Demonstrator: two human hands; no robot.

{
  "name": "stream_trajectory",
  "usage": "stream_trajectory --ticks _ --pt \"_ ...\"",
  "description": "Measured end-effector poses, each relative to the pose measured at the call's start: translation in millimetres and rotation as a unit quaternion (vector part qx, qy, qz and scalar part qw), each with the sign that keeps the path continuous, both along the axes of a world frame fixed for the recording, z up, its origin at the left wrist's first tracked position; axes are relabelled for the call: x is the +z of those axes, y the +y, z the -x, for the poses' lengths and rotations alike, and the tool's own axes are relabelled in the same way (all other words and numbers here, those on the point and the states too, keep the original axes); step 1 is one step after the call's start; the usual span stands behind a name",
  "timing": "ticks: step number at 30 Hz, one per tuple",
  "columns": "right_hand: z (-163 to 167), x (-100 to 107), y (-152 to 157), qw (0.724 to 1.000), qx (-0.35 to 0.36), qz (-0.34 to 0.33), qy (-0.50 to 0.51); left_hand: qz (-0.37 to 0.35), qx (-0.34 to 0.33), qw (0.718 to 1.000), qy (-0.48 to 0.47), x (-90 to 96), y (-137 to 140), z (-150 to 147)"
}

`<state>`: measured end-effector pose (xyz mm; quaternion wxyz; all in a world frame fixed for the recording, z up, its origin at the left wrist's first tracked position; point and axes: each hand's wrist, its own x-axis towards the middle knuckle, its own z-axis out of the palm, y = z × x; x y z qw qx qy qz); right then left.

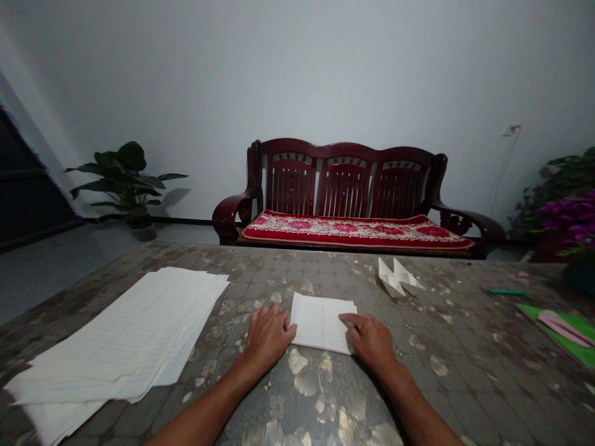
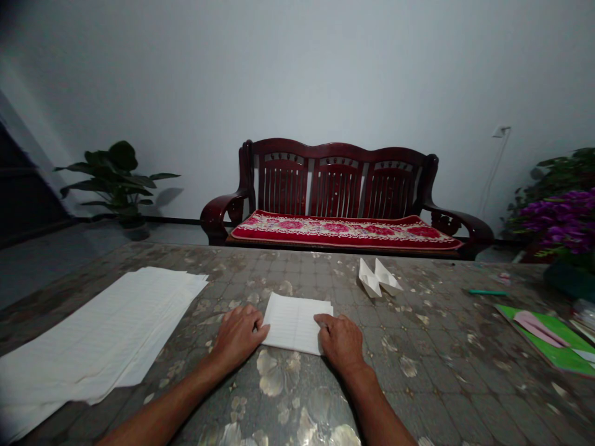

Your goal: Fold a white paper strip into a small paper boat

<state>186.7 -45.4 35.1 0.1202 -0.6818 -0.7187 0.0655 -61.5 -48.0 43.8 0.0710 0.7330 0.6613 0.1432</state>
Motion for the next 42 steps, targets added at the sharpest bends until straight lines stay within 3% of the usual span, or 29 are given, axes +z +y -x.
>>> stream_trajectory --ticks 12,17,21,27,35,42 --pt "6 5 1 0.999 -0.020 0.000 0.043 -0.011 -0.020 1.000 0.013 -1.2 -2 0" --pt "14 6 -2 0.999 -0.038 0.012 0.007 -0.013 -0.023 0.999 0.020 -0.9 -3 0" --pt "16 -3 5 0.999 -0.022 -0.030 0.013 -0.025 -0.016 0.999 0.024 -2.7 -2 0" --pt "9 -11 25 0.985 0.060 -0.156 0.049 -0.024 -0.001 0.999 -0.025 -5.4 2 2" --pt "7 -14 13 0.990 0.080 -0.118 -0.003 0.030 0.007 0.994 -0.107 -11.3 3 2" --pt "10 -8 11 0.994 0.070 -0.080 -0.016 0.010 -0.055 0.995 -0.078 -14.0 2 3"
